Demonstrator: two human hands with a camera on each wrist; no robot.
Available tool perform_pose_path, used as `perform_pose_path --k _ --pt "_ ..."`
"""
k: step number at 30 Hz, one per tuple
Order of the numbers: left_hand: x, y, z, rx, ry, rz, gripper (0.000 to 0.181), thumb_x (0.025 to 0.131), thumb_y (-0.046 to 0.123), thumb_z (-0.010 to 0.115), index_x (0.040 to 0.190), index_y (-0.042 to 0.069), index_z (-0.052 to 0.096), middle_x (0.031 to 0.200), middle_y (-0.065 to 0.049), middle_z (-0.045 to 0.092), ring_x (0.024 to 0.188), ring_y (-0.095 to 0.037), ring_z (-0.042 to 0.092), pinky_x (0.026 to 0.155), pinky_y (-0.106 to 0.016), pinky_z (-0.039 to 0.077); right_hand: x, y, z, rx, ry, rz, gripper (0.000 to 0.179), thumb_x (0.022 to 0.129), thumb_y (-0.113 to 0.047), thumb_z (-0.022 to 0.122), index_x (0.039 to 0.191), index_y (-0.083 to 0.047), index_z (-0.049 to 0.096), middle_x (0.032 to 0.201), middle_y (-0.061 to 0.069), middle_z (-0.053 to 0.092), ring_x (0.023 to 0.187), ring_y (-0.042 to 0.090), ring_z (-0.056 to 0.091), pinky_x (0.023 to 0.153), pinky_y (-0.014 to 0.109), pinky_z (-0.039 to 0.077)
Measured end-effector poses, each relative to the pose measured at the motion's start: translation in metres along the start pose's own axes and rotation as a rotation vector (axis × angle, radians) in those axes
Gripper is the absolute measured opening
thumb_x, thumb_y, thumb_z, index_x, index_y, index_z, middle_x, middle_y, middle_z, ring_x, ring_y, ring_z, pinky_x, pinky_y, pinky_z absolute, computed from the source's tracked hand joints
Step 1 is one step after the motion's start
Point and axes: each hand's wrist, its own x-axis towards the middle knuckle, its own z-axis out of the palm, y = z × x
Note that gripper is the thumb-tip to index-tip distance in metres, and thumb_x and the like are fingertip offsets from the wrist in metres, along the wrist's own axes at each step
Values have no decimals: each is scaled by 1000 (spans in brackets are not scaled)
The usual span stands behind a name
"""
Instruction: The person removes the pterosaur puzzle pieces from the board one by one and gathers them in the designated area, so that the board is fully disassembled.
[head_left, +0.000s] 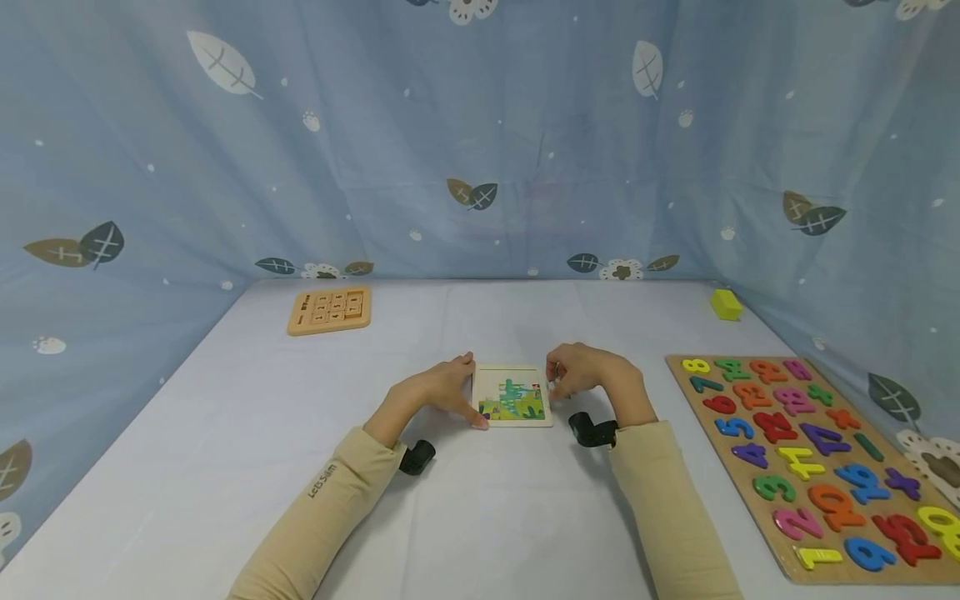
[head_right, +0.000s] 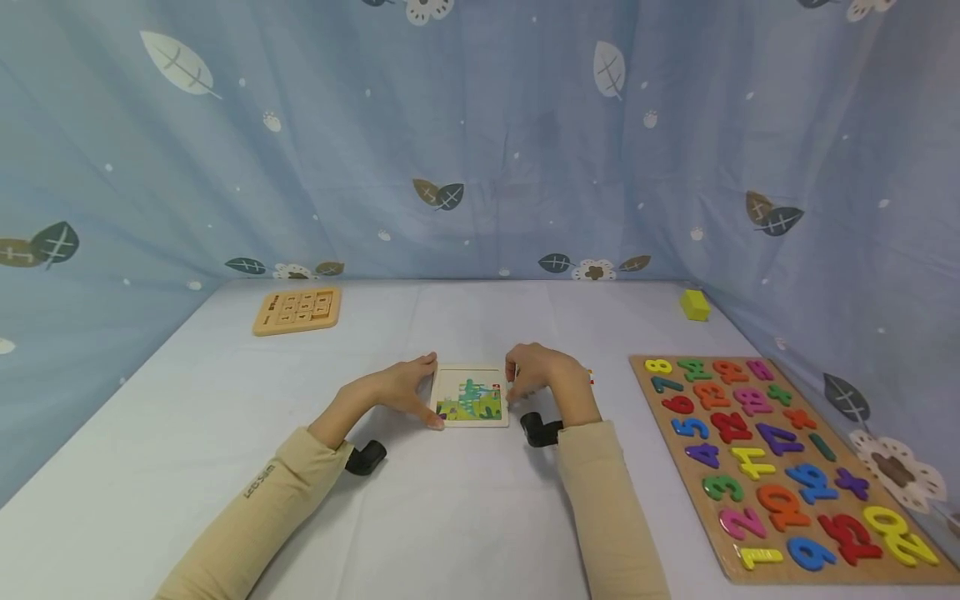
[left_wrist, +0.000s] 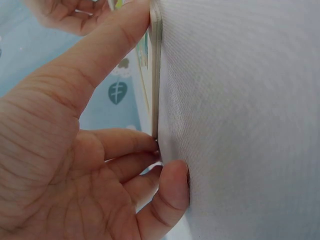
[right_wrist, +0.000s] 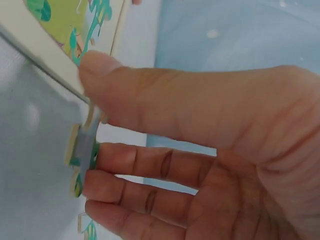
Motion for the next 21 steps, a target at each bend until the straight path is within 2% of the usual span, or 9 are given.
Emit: perform_pose_path --k 8,21 --pt "0 -1 0 8 0 11 108 73 44 82 151 -3 23 161 -16 14 149 -30 15 120 -45 20 0 1 0 -11 -18 34 17 81 -13 75 88 -7 61 81 3 57 71 15 49 62 25 37" --pt "0 0 0 -11 3 2 108 73 44 82 151 0 23 161 -14 13 150 -29 14 120 -46 20 3 3 7 -37 5 103 18 77 -14 78 86 -9 63 87 4 60 78 18 50 67 28 40"
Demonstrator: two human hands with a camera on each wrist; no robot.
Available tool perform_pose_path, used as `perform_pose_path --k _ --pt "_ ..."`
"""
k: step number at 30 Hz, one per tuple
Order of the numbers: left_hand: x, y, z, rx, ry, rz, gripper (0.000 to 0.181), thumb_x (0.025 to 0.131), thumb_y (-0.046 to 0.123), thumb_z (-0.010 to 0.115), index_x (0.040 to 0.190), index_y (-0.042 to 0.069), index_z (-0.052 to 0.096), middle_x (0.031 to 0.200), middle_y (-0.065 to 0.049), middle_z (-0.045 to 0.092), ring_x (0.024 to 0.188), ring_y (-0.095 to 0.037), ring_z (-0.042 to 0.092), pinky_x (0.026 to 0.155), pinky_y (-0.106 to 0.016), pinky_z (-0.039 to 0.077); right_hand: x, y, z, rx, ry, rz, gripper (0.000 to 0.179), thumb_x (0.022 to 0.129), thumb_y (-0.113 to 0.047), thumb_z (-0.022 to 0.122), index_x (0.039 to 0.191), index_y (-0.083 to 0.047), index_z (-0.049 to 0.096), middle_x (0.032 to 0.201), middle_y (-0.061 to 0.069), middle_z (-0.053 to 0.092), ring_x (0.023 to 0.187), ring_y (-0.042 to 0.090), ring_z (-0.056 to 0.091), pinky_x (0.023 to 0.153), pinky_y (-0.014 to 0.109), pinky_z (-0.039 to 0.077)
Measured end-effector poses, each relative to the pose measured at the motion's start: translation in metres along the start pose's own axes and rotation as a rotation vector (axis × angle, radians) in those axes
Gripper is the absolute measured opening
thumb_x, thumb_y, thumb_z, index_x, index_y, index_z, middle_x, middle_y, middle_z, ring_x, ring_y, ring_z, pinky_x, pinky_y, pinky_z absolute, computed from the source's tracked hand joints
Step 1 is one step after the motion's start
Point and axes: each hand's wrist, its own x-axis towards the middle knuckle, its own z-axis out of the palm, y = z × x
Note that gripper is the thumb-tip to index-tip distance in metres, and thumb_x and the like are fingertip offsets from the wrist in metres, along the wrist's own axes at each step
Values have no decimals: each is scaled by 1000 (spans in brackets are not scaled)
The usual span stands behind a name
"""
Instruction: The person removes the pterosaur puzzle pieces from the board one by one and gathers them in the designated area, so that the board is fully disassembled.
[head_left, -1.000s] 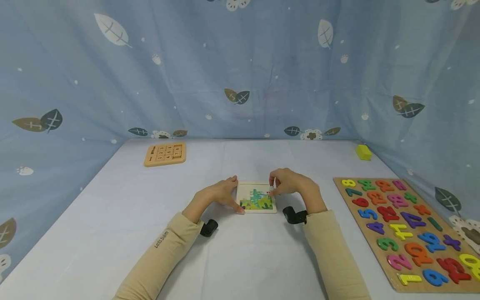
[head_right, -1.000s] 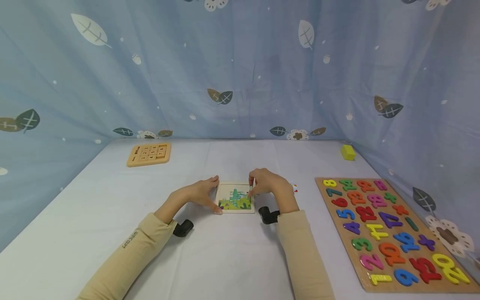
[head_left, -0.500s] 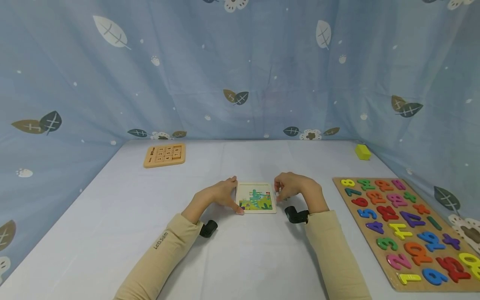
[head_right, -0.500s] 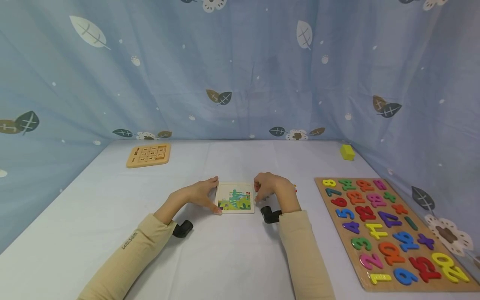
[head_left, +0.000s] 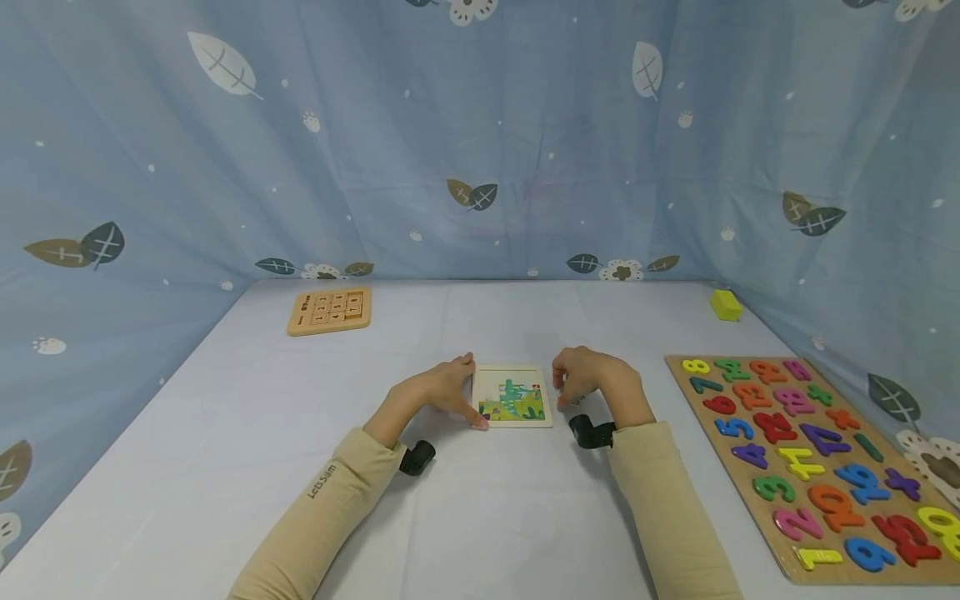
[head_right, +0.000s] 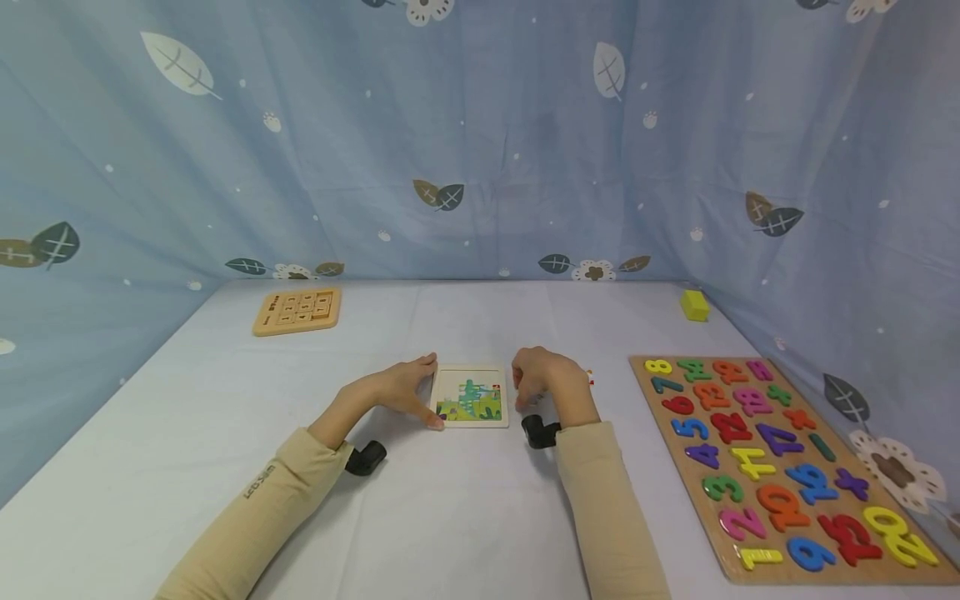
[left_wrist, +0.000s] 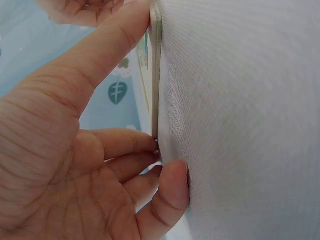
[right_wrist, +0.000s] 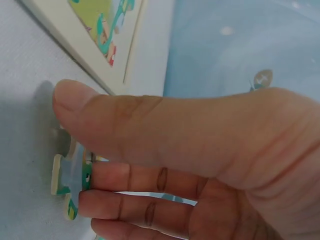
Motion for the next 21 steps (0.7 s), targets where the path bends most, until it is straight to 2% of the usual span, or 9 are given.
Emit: perform_pose_path --k 12,18,21 --pt "0 -1 0 2 1 -3 107 73 44 82 151 0 24 162 -14 13 150 -29 14 120 -46 20 2 -2 3 9 34 32 21 73 -11 80 83 -9 62 86 4 60 79 19 50 67 30 40" --pt "0 -1 0 -2 2 4 106 73 44 82 151 1 25 162 -13 13 150 -28 14 120 -45 20 1 -1 2 10 49 40 23 71 -13 81 85 -11 63 101 6 61 85 20 51 72 33 43" --pt "0 -1 0 -8 2 10 105 73 44 82 151 2 26 162 -13 13 150 -28 13 120 -45 19 0 0 0 16 63 19 27 70 -14 83 89 -10 64 104 8 62 85 21 53 71 33 44"
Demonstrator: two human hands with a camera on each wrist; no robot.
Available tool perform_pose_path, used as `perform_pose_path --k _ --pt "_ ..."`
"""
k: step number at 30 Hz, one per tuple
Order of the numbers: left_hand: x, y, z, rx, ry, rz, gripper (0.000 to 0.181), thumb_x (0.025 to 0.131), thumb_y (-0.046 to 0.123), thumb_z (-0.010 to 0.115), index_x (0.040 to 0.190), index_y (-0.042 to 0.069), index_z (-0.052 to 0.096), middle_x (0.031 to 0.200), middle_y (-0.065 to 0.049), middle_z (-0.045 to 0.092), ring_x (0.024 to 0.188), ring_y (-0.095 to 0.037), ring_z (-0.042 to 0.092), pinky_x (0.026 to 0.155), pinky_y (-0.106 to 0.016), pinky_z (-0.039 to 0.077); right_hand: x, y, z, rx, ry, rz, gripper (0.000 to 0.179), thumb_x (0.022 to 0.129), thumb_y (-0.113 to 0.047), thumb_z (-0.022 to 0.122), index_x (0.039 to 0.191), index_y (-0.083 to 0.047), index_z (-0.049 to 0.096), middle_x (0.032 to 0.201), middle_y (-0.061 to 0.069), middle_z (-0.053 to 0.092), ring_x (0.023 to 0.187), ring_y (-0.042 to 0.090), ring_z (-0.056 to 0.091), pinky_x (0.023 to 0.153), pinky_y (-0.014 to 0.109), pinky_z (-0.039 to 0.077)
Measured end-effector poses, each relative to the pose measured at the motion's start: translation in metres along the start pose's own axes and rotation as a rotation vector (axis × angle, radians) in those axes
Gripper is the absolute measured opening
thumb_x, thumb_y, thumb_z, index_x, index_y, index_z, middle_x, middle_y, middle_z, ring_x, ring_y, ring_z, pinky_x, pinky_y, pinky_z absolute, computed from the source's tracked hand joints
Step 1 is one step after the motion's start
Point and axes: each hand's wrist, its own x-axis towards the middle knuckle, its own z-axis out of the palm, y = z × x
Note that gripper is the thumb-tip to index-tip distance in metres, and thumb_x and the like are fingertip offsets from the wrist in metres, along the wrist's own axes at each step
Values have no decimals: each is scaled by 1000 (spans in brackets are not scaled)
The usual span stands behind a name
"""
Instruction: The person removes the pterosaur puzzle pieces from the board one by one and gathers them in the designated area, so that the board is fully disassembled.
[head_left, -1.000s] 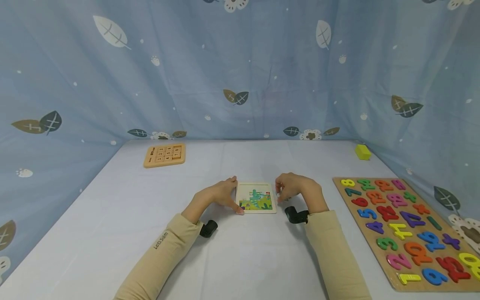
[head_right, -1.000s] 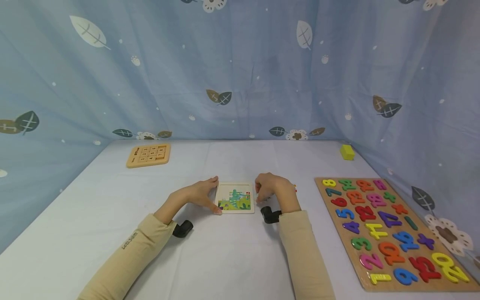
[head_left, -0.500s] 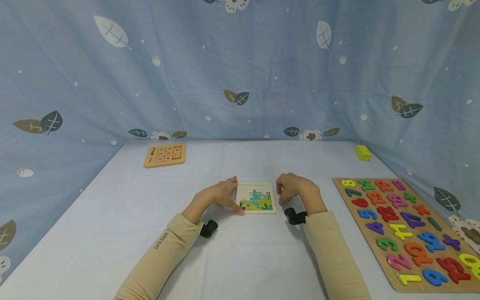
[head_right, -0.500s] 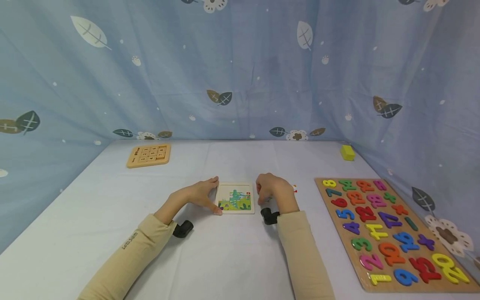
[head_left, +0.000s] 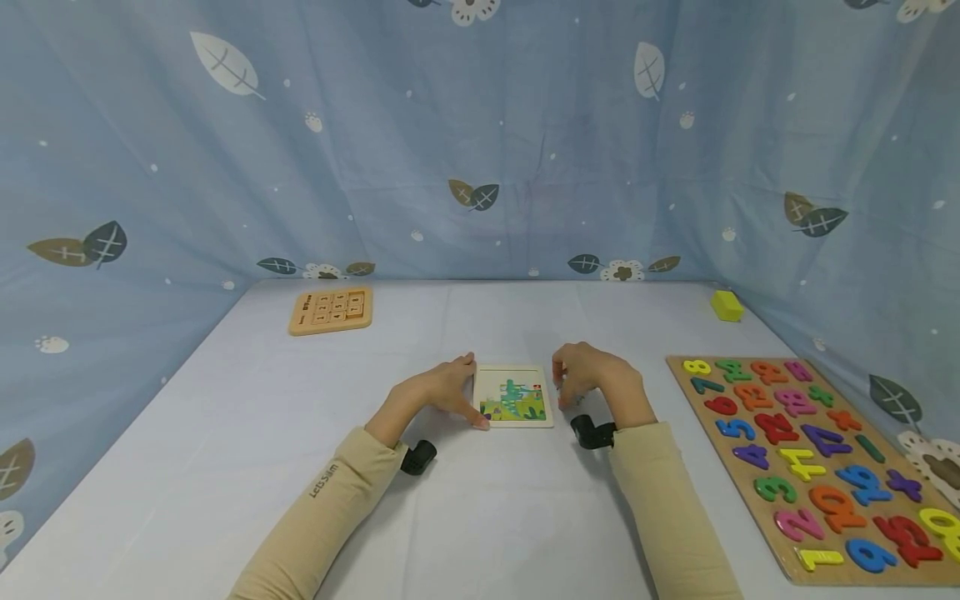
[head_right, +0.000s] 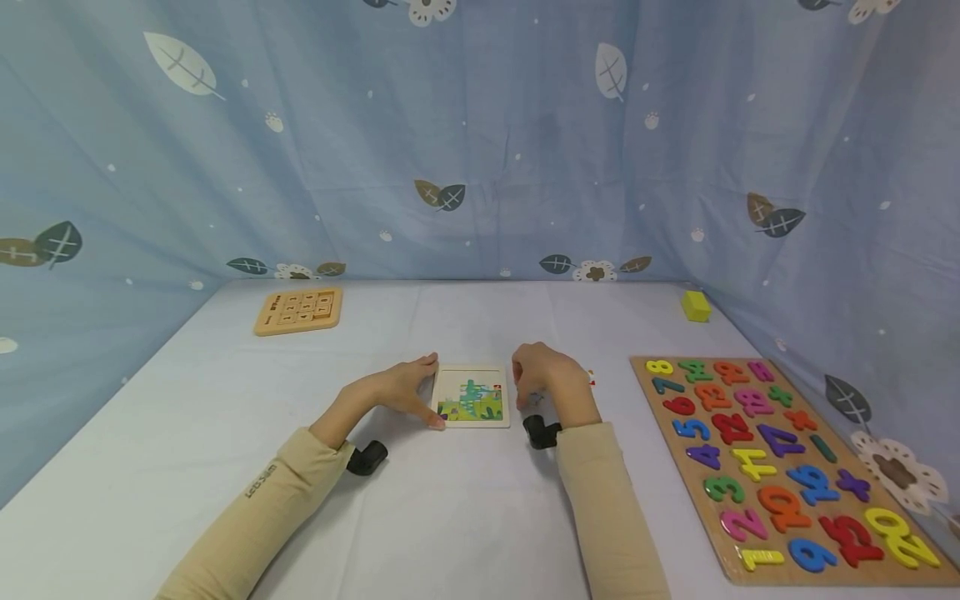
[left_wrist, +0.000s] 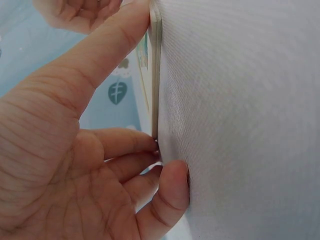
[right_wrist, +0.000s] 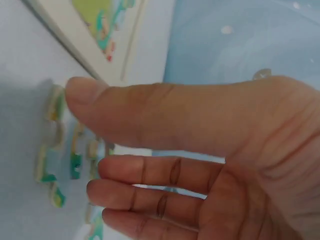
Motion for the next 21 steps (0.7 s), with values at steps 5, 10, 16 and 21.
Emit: perform_pose_path --k 5,10,16,21 --pt "-1 1 0 2 -2 6 104 73 43 82 151 1 26 161 -14 13 150 -29 14 120 -45 19 0 0 -5 23 12 -66 33 72 -14 82 99 -7 64 99 8 62 83 21 54 71 34 47" --pt "-1 1 0 12 -4 9 105 74 43 82 151 0 26 161 -15 13 150 -30 14 120 -46 19 0 -4 -7 26 8 -110 34 77 -15 78 106 -7 62 94 9 62 78 20 55 68 32 47" --pt "-1 0 -1 16 -9 8 106 74 44 81 151 -1 24 161 -16 13 150 -30 13 120 -46 19 1 -9 -4 37 13 -183 34 82 -17 75 111 -5 61 83 7 57 69 18 50 61 29 42" --pt "0 0 0 13 -11 10 106 74 44 81 151 -2 23 161 -17 13 149 -31 13 120 -46 19 5 -19 4 27 36 -220 36 84 -17 73 115 -3 61 82 7 53 69 17 47 59 27 40"
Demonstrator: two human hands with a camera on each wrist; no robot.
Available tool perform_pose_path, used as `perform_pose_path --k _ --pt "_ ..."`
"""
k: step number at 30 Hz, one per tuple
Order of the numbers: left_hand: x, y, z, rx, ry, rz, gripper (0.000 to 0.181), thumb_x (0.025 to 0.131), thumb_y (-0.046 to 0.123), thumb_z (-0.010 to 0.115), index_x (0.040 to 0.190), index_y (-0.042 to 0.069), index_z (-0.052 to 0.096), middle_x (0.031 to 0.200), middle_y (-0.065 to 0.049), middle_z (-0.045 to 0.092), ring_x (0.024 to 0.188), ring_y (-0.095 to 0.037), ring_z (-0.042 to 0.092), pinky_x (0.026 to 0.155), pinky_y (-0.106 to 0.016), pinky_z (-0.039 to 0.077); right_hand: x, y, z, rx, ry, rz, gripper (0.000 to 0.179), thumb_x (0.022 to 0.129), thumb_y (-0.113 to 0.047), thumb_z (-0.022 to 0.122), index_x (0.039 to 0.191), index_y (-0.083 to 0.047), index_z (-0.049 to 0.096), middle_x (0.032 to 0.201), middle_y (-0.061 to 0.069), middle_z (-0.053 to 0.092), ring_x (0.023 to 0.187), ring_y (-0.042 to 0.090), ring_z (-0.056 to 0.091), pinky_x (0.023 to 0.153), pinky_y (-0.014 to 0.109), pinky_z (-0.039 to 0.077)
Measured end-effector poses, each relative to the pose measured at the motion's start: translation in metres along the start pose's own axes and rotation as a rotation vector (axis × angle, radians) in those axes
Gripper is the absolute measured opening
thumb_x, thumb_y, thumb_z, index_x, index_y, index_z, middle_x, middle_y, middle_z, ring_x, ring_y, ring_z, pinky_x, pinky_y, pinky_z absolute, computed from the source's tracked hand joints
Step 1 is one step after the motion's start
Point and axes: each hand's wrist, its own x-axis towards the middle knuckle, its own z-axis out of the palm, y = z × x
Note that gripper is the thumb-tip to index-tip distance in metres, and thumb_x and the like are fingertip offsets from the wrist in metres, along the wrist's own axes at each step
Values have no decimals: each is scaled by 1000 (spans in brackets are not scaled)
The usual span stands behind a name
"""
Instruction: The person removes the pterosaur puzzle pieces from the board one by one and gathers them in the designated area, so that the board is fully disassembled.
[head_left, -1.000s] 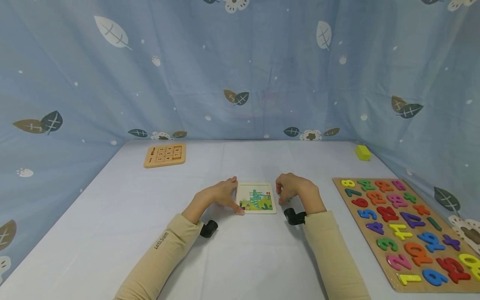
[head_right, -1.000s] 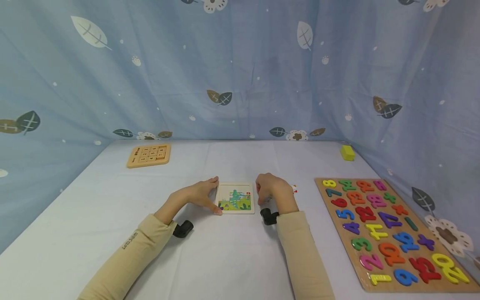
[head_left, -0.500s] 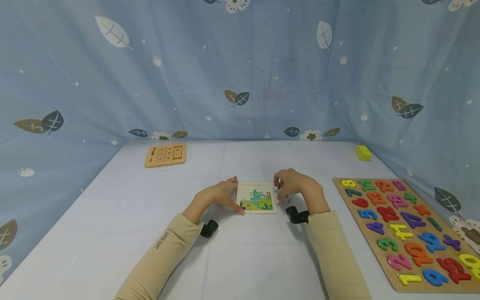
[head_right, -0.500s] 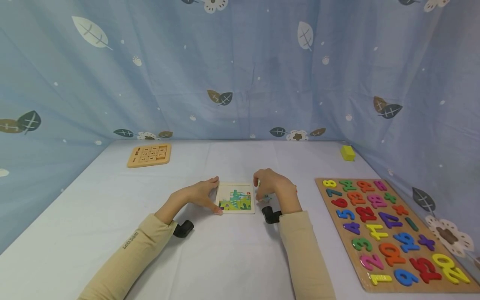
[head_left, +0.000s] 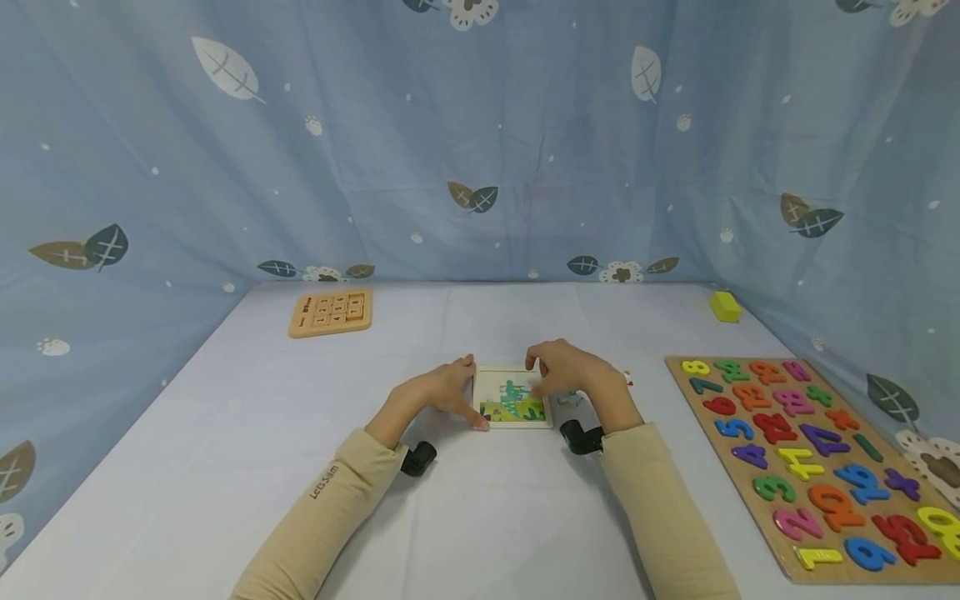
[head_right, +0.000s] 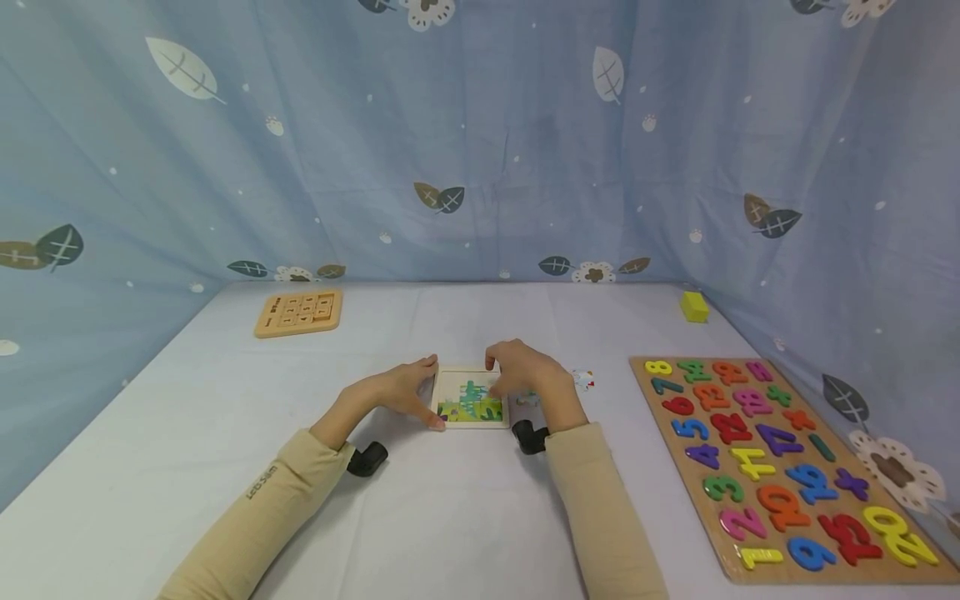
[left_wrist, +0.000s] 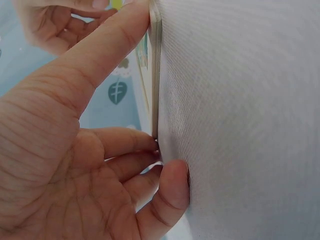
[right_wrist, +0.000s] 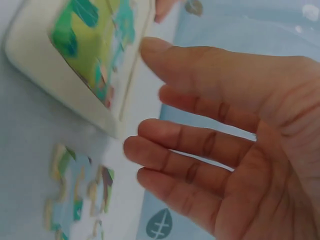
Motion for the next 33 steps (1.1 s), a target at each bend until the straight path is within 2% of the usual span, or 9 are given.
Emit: perform_pose_path --k 7,14,19,26,33 --pt "1 -2 2 -7 -6 5 105 75 45 80 151 -1 24 161 -17 12 149 -31 13 120 -47 20 12 -10 15 -31 35 -54 37 85 -17 73 118 -4 62 85 7 57 73 16 48 63 27 42" --pt "-2 -5 4 2 -6 -1 106 74 44 81 150 -2 25 160 -19 14 149 -33 15 119 -48 21 21 -21 27 -68 -10 -49 37 85 -16 73 119 -5 64 90 6 61 77 16 53 70 30 48" --pt "-1 -5 4 -12 -5 8 105 74 45 81 151 -2 24 161 -18 12 149 -32 14 119 -48 21 21 -28 28 -105 -12 -8 36 84 -16 74 118 -7 67 95 6 65 84 16 58 78 34 52" --pt "0 -2 3 -8 -2 15 106 76 44 80 151 -2 22 161 -18 12 149 -31 13 119 -48 21 19 -30 27 -124 -16 23 29 85 -14 73 114 -11 71 95 4 65 83 15 58 77 33 52" --pt "-3 -2 -1 -3 -3 29 105 77 44 79 151 -3 21 161 -19 11 149 -34 13 119 -49 21 18 -29 23 -106 -37 -22 32 84 -17 75 116 -11 70 94 4 64 82 15 54 76 33 50"
